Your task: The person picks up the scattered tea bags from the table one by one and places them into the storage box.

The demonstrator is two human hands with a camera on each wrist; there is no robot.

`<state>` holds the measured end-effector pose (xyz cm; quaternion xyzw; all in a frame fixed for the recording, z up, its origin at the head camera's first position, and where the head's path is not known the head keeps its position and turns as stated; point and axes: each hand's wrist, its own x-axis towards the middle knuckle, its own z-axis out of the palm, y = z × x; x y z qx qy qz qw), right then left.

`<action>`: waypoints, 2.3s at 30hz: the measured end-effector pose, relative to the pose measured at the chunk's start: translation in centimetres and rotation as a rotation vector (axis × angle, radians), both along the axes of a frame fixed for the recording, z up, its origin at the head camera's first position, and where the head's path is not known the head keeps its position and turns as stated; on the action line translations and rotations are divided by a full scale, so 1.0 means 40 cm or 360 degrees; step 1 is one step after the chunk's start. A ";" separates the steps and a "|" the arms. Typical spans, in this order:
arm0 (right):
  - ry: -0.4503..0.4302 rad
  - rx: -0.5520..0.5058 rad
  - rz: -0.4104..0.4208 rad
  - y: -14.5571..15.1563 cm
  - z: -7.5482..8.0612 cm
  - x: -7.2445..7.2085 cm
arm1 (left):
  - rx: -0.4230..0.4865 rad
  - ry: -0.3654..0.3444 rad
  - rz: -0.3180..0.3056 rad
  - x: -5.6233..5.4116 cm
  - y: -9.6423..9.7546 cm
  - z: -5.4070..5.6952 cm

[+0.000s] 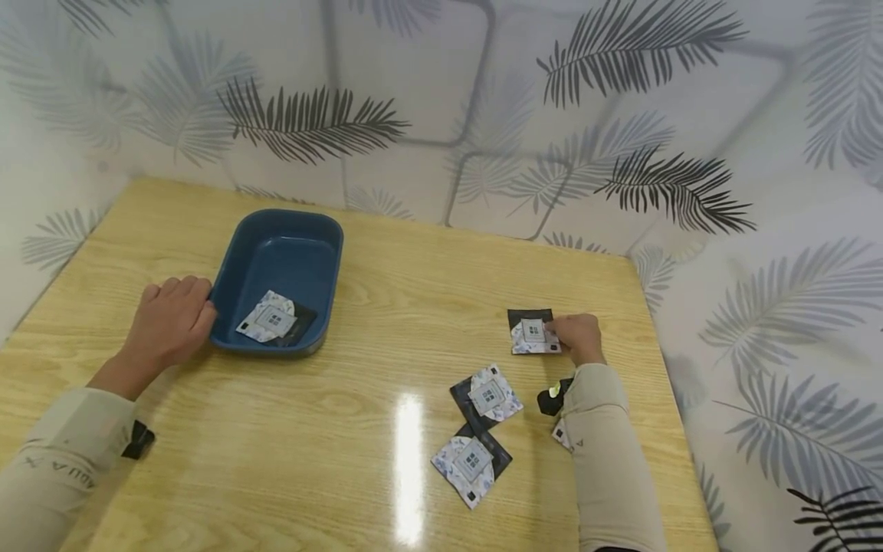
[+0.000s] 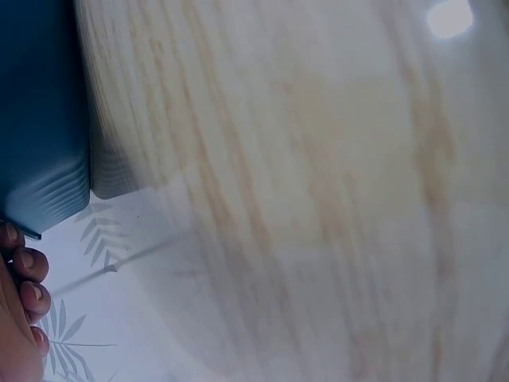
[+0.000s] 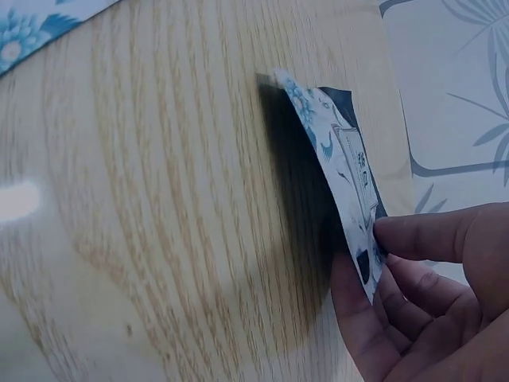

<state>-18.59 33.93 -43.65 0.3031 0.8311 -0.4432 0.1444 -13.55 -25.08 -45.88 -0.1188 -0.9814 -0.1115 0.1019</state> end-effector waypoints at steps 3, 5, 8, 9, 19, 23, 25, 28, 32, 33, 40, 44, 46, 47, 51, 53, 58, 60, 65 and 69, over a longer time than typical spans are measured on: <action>0.0004 -0.0034 -0.0023 0.002 0.002 0.001 | 0.0005 -0.0007 -0.0002 0.001 0.001 0.002; 0.0007 -0.0064 -0.0041 0.002 0.004 -0.001 | 0.0000 -0.0020 -0.0003 0.003 0.001 0.005; 0.0018 -0.0112 -0.0059 0.001 0.009 -0.005 | 0.0002 -0.0033 -0.0002 0.007 0.001 0.010; 0.0022 -0.0120 -0.0064 -0.001 0.011 -0.006 | 0.0003 -0.0036 -0.0002 0.009 0.001 0.010; 0.0098 -0.0169 -0.0088 -0.005 0.031 -0.007 | 0.0008 -0.0015 -0.0005 0.005 0.005 0.005; 0.0138 -0.0213 -0.0118 -0.016 0.037 -0.011 | 0.0010 -0.0004 -0.0008 0.004 0.005 0.005; 0.0154 -0.0228 -0.0126 -0.022 0.040 -0.013 | 0.0010 -0.0004 -0.0009 0.005 0.006 0.008; 0.0178 -0.0262 -0.0125 -0.033 0.049 -0.015 | 0.0012 -0.0028 -0.0007 0.005 0.007 0.012; 0.0197 -0.0283 -0.0063 -0.052 0.064 -0.018 | 0.0010 -0.0070 0.0006 0.005 0.007 0.015; 0.0202 -0.0290 -0.0049 -0.056 0.068 -0.019 | 0.0007 -0.0072 0.0009 0.004 0.007 0.015; 0.0238 -0.0293 0.0020 -0.090 0.086 -0.029 | 0.0011 -0.0036 0.0007 0.002 0.004 0.008; 0.0235 -0.0290 0.0052 -0.101 0.094 -0.035 | 0.0030 -0.0018 -0.0009 0.002 0.004 0.006; 0.0228 -0.0290 0.0061 -0.107 0.099 -0.036 | 0.0033 -0.0007 -0.0020 0.001 0.004 0.005; 0.0224 -0.0289 0.0067 -0.109 0.100 -0.036 | 0.0034 -0.0001 -0.0022 0.001 0.003 0.005; 0.0216 -0.0305 0.0085 -0.119 0.106 -0.038 | 0.0031 0.0016 -0.0016 0.001 0.004 0.005; 0.0227 -0.0324 0.0090 -0.124 0.106 -0.040 | 0.0029 0.0013 -0.0013 0.001 0.003 0.006; 0.0218 -0.0354 0.0108 -0.146 0.094 -0.043 | -0.0012 -0.0057 -0.0002 0.009 -0.008 0.009; 0.0202 -0.0360 0.0130 -0.156 0.090 -0.043 | -0.0032 -0.0089 0.0009 0.016 -0.015 0.010; 0.0229 -0.0361 0.0156 -0.158 0.107 -0.042 | -0.0024 -0.0065 -0.0001 0.012 -0.006 0.010; 0.0240 -0.0406 0.0163 -0.155 0.123 -0.047 | -0.0030 -0.0018 -0.0014 0.003 0.001 0.011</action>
